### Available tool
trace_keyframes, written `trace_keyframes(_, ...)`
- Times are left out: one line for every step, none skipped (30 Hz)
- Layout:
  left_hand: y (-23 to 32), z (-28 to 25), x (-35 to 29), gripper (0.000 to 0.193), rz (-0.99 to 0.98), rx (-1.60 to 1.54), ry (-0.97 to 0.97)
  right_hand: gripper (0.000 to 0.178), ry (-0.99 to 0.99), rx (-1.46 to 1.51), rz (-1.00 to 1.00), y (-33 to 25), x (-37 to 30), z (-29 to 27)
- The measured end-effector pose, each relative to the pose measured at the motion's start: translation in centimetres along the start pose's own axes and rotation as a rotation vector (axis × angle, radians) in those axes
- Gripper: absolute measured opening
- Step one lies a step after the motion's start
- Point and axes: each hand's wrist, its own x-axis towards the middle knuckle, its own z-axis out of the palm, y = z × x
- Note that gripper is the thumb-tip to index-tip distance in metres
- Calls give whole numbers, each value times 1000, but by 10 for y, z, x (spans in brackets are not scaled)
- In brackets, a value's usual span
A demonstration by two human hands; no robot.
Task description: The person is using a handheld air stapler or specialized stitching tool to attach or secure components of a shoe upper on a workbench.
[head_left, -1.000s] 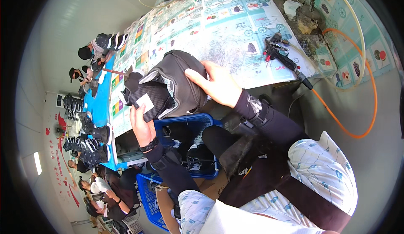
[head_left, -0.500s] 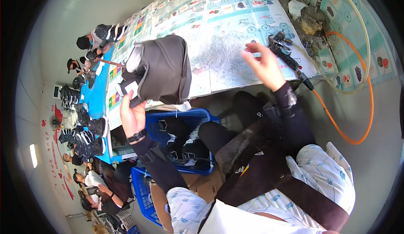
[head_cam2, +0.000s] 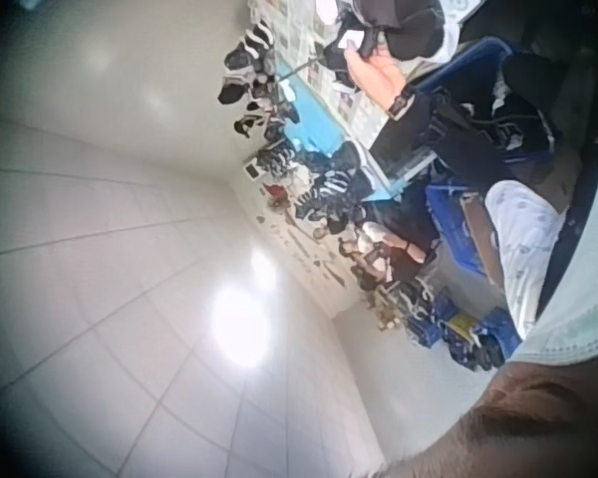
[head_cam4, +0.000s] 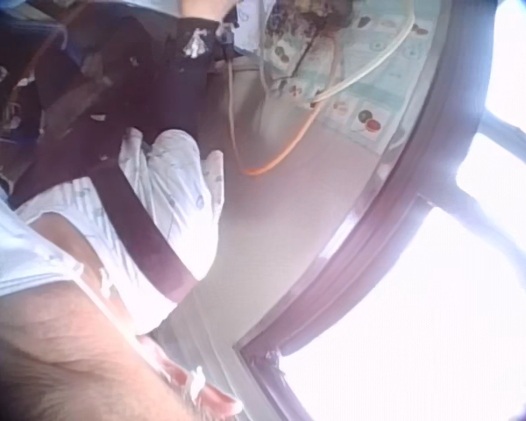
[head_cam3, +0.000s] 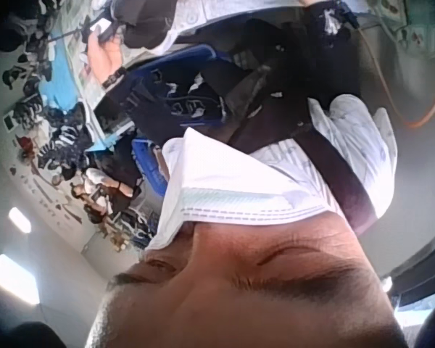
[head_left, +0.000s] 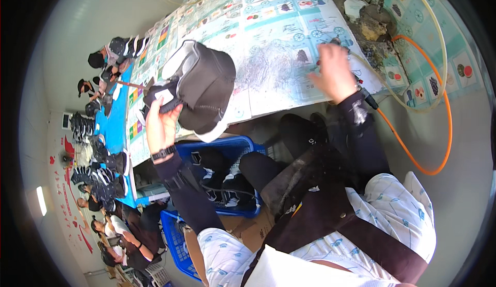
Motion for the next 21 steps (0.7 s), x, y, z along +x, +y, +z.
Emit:
trace_keyframes(-2, -2, 9, 25, -19, 2, -45, 76, 19, -97, 50, 18, 1, 0)
trace_keyframes(-5, -3, 19, 24, -64, 13, -40, 77, -103, -89, 116, 34, 3, 0)
trace_keyframes(-11, -3, 31, 24, -79, 24, -67, 67, -259, -103, 183, 46, 10, 3)
trace_keyframes(-18, 0, 42, 24, -102, 34, -43, 55, -318, -126, 140, 54, 15, 5)
trace_keyframes(-26, 2, 53, 24, -136, 57, -33, 42, -372, -145, 93, 60, 20, 6)
trace_keyframes(-34, 6, 63, 23, -148, 64, -32, 37, -343, -129, 50, 63, 23, 6)
trace_keyframes(-41, 11, 72, 23, -167, 74, -37, 37, -311, -106, 21, 62, 26, 6)
trace_keyframes(-47, 15, 80, 23, -183, 106, -19, 36, -302, -175, 34, 58, 27, 5)
trace_keyframes(-52, 20, 87, 23, -187, 124, -2, 35, -294, -244, 50, 52, 27, 3)
trace_keyframes(-56, 25, 91, 21, -191, 158, -3, 30, -86, -84, 124, 43, 22, -1)
trace_keyframes(-60, 30, 95, 20, -178, 193, 6, 25, 91, 73, 218, 33, 13, -5)
trace_keyframes(-62, 34, 97, 20, -174, 205, -7, 23, 126, 219, 240, 24, 7, -13)
trace_keyframes(-64, 39, 98, 21, -178, 207, -30, 22, 169, 359, 231, 13, -2, -19)
trace_keyframes(-66, 42, 98, 20, -205, 230, -4, 23, 35, 646, 365, -3, -11, -21)
trace_keyframes(-66, 47, 99, 20, -223, 252, 10, 23, -31, 930, 427, -17, -15, -24)
trace_keyframes(-67, 50, 99, 22, -216, 247, -8, 26, -222, 1208, 404, -28, -20, -29)
trace_keyframes(-67, 53, 100, 24, -239, 262, 13, 25, -341, 1380, 350, -39, -22, -31)
trace_keyframes(-67, 55, 99, 24, -233, 266, 11, 21, -482, 1411, 369, -49, -21, -31)
trace_keyframes(-67, 57, 99, 24, -229, 270, 17, 17, -535, 1383, 413, -61, -22, -30)
trace_keyframes(-66, 57, 99, 24, -224, 270, 12, 16, -400, 1210, 309, -70, -21, -29)
trace_keyframes(-66, 58, 98, 25, -225, 269, 20, 16, -275, 1034, 193, -76, -19, -26)
